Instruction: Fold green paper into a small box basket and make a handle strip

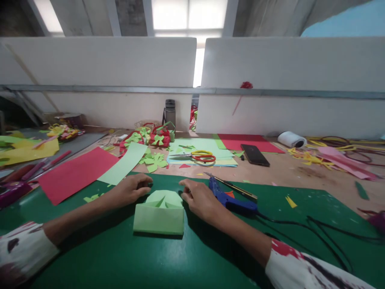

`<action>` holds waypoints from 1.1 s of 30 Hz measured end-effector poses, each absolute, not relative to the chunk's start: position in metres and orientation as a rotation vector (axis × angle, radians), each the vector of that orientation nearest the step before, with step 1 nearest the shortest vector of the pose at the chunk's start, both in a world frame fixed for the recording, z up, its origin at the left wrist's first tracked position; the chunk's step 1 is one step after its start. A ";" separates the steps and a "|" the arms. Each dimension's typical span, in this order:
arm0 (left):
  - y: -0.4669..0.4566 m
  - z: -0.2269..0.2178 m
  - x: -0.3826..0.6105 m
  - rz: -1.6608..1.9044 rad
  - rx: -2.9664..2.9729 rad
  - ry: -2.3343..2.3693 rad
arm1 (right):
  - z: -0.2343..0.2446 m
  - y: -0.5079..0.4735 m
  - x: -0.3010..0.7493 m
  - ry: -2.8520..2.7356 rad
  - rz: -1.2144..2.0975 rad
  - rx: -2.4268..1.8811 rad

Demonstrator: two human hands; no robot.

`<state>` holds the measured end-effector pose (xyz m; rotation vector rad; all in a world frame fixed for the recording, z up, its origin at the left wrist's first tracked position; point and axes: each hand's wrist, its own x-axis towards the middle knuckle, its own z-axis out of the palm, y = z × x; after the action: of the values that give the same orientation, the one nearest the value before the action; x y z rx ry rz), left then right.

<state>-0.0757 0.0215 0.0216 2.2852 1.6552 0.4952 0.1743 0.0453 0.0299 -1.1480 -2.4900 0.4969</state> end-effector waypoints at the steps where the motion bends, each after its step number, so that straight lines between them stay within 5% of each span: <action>1: 0.022 0.023 -0.074 0.479 2.259 1.655 | 0.029 0.047 0.174 -2.487 0.520 -1.151; 24: 0.038 0.039 -0.052 0.212 1.982 1.375 | 0.002 0.036 0.172 -2.410 0.627 -0.806; 33: 0.029 0.059 -0.053 0.531 1.917 1.265 | 0.021 0.037 0.172 -1.994 1.275 -1.050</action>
<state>-0.0528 0.0288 0.0587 1.9173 1.2645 0.5308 0.1724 0.0367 0.0211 -1.0501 -1.9943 1.2752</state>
